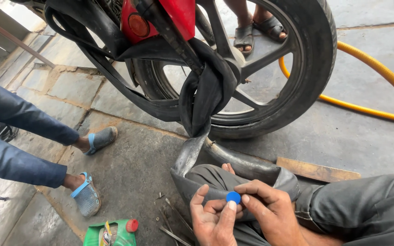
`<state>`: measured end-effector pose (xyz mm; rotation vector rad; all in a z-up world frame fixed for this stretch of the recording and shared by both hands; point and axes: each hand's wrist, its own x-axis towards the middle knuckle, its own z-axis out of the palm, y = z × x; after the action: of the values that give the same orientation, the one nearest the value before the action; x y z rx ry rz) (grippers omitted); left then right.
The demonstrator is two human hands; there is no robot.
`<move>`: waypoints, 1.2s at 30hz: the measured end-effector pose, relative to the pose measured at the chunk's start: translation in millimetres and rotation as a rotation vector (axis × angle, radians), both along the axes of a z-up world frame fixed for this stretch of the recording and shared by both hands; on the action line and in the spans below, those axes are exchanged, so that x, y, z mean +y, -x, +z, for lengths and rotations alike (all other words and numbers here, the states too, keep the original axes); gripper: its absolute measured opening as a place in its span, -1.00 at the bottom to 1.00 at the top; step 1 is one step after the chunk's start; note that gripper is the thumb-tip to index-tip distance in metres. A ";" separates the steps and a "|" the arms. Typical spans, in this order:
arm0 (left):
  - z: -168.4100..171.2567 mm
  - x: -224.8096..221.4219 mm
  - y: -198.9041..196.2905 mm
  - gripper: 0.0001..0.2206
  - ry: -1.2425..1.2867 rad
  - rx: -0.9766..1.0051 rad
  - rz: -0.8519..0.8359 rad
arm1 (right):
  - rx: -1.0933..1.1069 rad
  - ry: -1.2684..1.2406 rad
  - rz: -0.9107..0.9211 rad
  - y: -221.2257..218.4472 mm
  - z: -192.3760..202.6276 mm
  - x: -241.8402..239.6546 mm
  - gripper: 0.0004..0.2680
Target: Repairing a motorcycle inner tube by sanding the area, applying adhesive, and attaching a patch.
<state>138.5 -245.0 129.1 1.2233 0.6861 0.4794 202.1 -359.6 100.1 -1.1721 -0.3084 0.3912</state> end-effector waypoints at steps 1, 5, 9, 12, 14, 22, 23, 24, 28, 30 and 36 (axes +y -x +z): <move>0.3 -1.5 -0.9 -0.27 0.001 0.000 0.000 | 0.000 0.001 0.000 0.1 7.9 2.1 -0.84; -3.2 -6.3 0.4 -0.30 0.057 -0.072 0.092 | 0.071 -0.063 -0.074 6.0 11.8 4.9 -0.79; -3.4 -3.5 1.6 -0.31 0.038 -0.103 0.031 | 0.097 0.036 -0.020 1.0 1.8 3.5 -0.81; -6.2 -3.6 4.8 -0.31 0.019 -0.109 0.018 | 0.072 0.021 -0.036 2.5 2.8 3.6 -0.75; -11.4 -2.3 6.1 -0.31 -0.001 -0.100 0.027 | -0.070 0.012 -0.064 5.4 0.1 3.6 -0.78; -12.0 -3.4 5.8 -0.28 -0.068 -0.095 0.020 | 0.129 -0.042 0.087 -1.0 2.5 3.1 -0.81; -14.5 -4.8 7.0 -0.29 -0.093 -0.109 0.017 | 0.139 -0.072 0.097 -0.7 -1.7 2.8 -0.82; -15.6 -2.9 8.5 -0.29 -0.127 -0.122 0.014 | 0.149 -0.112 0.107 0.0 -5.5 5.9 -0.83; -14.3 7.0 12.4 -0.34 -0.186 -0.132 0.015 | 0.150 -0.096 0.118 3.5 -2.0 12.8 -0.86; -17.9 5.5 11.5 -0.38 -0.164 -0.161 0.008 | 0.247 -0.116 0.086 4.3 3.6 13.7 -0.82; -38.5 12.3 9.4 -0.45 -0.271 -0.368 -0.031 | -0.043 -0.015 0.040 2.8 13.5 11.7 -0.82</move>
<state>129.1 -232.7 90.6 1.3489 0.2935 0.7674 199.3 -347.9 113.6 -1.1621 -0.3719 0.3986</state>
